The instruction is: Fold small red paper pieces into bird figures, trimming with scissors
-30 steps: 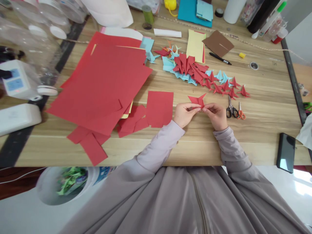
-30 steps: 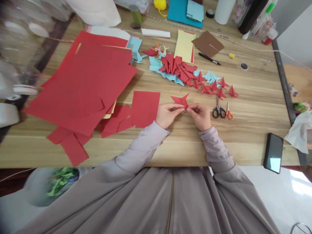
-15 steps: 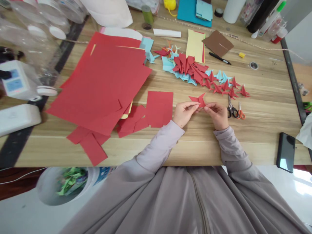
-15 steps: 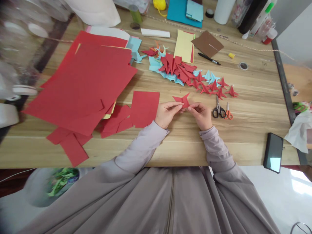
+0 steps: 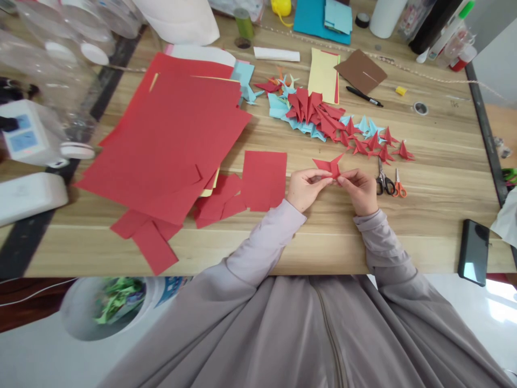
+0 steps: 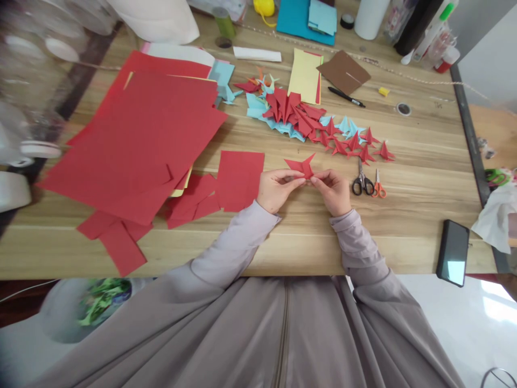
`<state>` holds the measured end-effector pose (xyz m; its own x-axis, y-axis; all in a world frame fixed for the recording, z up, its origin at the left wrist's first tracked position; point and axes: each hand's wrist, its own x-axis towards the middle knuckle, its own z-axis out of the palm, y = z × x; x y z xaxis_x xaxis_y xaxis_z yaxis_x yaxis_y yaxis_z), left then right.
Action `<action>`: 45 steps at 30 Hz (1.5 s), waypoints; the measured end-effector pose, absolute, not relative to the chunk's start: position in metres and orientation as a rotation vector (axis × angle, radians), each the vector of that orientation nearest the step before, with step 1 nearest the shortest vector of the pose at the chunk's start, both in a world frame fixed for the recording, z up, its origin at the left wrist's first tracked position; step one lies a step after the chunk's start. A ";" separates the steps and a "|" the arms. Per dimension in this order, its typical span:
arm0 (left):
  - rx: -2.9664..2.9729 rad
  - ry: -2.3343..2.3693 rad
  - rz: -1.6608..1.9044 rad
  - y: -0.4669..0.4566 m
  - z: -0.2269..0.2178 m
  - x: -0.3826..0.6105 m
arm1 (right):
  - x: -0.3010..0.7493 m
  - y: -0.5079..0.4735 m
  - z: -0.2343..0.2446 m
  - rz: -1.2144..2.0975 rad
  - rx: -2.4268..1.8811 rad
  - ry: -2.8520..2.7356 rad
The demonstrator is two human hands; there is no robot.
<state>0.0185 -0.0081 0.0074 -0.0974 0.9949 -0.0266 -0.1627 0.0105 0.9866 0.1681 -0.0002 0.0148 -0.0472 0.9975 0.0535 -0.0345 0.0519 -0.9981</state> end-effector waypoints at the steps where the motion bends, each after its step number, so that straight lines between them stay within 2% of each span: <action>1: 1.018 1.162 1.346 -0.008 0.007 0.019 | 0.168 0.000 0.015 1.220 -1.124 -1.241; 45: 0.884 1.026 1.294 -0.008 0.009 0.020 | 0.167 -0.001 0.017 1.163 -1.178 -1.228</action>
